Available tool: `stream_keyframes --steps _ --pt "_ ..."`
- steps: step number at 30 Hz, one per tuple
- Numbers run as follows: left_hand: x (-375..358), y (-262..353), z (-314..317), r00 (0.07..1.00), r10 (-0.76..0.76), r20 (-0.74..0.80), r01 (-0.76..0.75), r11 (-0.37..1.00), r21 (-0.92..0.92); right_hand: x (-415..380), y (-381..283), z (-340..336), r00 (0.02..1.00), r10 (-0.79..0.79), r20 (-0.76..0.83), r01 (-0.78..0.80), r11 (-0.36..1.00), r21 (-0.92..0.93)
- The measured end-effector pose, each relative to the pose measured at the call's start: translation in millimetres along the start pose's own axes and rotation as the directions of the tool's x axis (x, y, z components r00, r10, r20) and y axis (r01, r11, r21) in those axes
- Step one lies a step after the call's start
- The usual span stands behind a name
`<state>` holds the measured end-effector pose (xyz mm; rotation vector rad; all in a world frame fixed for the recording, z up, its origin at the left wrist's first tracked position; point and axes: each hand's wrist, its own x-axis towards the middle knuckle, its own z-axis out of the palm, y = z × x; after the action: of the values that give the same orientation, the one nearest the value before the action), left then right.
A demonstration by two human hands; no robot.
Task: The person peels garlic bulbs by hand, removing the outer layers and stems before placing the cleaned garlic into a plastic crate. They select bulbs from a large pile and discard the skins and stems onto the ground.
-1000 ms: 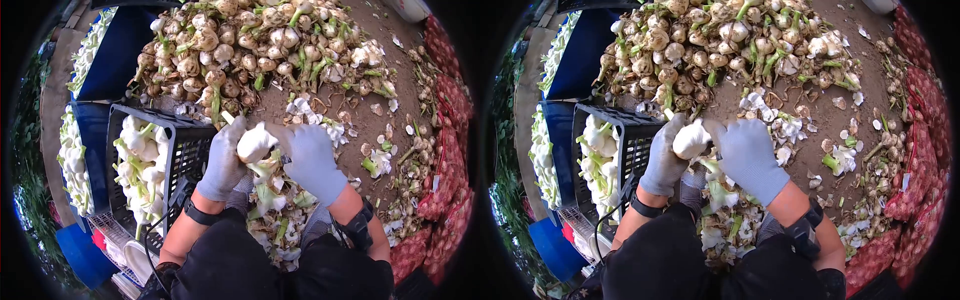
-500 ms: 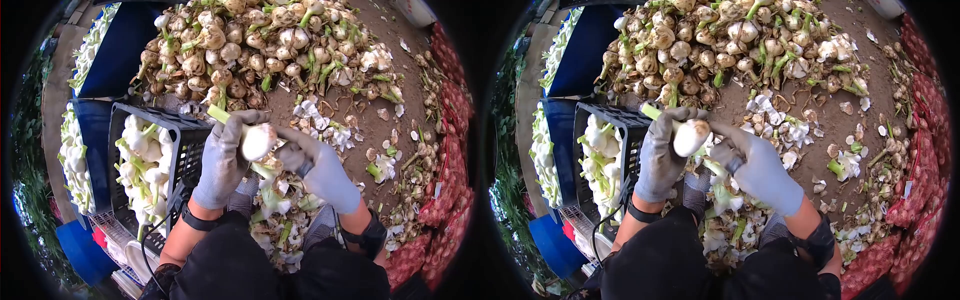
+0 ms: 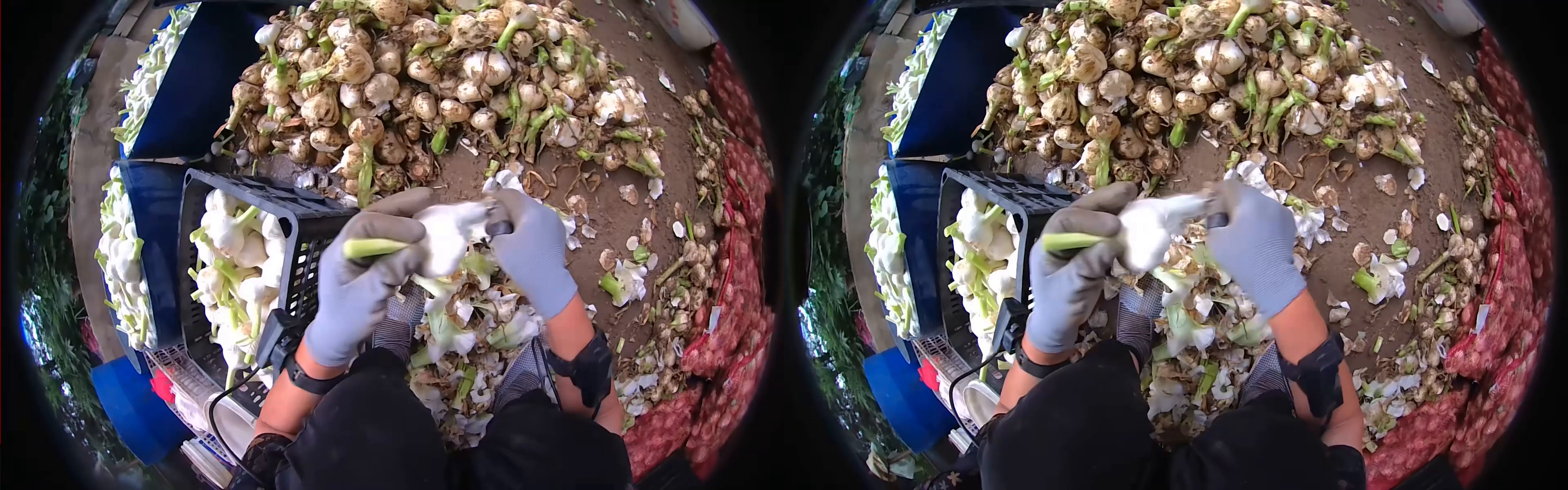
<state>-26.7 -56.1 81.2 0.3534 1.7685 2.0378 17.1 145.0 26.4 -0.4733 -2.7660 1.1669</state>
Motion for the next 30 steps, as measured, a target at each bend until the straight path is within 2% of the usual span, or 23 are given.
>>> stream_keyframes --steps 1,2,3,4,6,7,8,10,12,14,15,16,18,20,22,23,24,25,26,27,28,29,30 --pt "-1 4 -6 0.998 0.056 -0.034 -0.059 0.996 -0.068 -2 15 3 1.000 -0.010 0.004 0.010 1.000 0.004" --pt "-1 11 -13 0.991 0.113 -0.070 -0.122 0.984 -0.132 -4 32 6 0.997 0.051 0.058 -0.043 0.991 -0.131" --pt "-5 26 -19 0.976 0.118 -0.181 -0.155 0.967 -0.203 -6 41 8 0.987 0.122 0.102 -0.091 0.960 -0.264" --pt "-11 42 -28 0.950 0.113 -0.291 -0.195 0.943 -0.269 -8 44 7 0.987 0.117 0.107 -0.086 0.962 -0.259" --pt "-27 65 -62 0.844 0.272 -0.462 -0.218 0.961 0.168 -8 44 7 0.848 0.215 0.484 -0.007 0.918 -0.396" --pt "-35 76 -79 0.789 0.396 -0.470 -0.196 0.887 0.419 -2 29 9 0.780 0.252 0.573 0.022 0.904 -0.428" --pt "-41 84 -88 0.732 0.519 -0.442 -0.148 0.753 0.641 4 22 17 0.781 0.244 0.575 0.026 0.907 -0.420" --pt "-43 98 -87 0.626 0.593 -0.507 0.074 0.601 0.796 20 8 35 0.906 -0.062 0.419 0.153 0.970 -0.187" --pt "-34 102 -57 0.583 0.699 -0.414 -0.015 0.519 0.855 48 -25 54 0.913 -0.125 0.388 0.233 0.941 -0.247" --pt "-33 96 -36 0.797 0.498 -0.342 -0.121 0.686 0.717 62 -40 94 0.888 -0.166 0.428 0.346 0.855 -0.386" --pt "-29 84 -33 0.905 0.325 -0.274 -0.081 0.765 0.639 64 -37 121 0.891 -0.234 0.389 0.392 0.830 -0.397" --pt "-24 67 -33 0.973 0.145 -0.178 -0.020 0.825 0.565 70 -28 142 0.886 -0.250 0.391 0.376 0.881 -0.287" --pt "-11 32 -17 0.927 -0.230 -0.297 0.292 0.938 0.186 79 -14 139 0.919 -0.154 0.364 0.215 0.968 -0.133" --pt "-12 -26 -28 0.966 -0.056 -0.252 0.162 0.891 0.424 65 -14 97 0.961 -0.174 0.216 0.174 0.985 0.021" --pt "-8 -38 -26 0.971 0.157 -0.181 0.005 0.742 0.670 42 -6 54 0.947 -0.305 0.106 0.283 0.942 0.179" --pt "-5 -41 -23 0.977 0.175 -0.126 -0.048 0.746 0.665 31 -7 35 0.946 -0.303 0.112 0.284 0.945 0.162" --pt "-2 -43 -20 0.978 0.200 -0.067 -0.107 0.746 0.658 20 -9 17 0.948 -0.278 0.154 0.220 0.924 0.312" --pt "-5 -66 -24 1.000 -0.011 0.029 0.001 0.950 0.313 9 -7 5 0.947 -0.252 0.198 0.139 0.881 0.453" --pt "-6 -60 -16 0.994 -0.076 0.083 0.043 0.938 0.343 -1 -2 -1 0.950 -0.243 0.197 0.135 0.887 0.443" --pt "-6 -59 -9 0.986 -0.144 0.085 0.112 0.946 0.305 -8 4 -5 0.961 -0.026 0.274 -0.182 0.687 0.703" --pt "-6 -58 -4 0.973 -0.212 0.087 0.182 0.946 0.270 -13 11 -8 0.900 0.143 0.411 -0.435 0.331 0.837" --pt "-4 -56 2 0.973 -0.213 0.090 0.182 0.946 0.269 -15 17 -7 0.820 0.271 0.504 -0.554 0.153 0.819" --pt "-2 -55 7 0.973 -0.154 0.173 0.092 0.942 0.322 -24 18 -8 0.817 0.274 0.507 -0.556 0.147 0.818"
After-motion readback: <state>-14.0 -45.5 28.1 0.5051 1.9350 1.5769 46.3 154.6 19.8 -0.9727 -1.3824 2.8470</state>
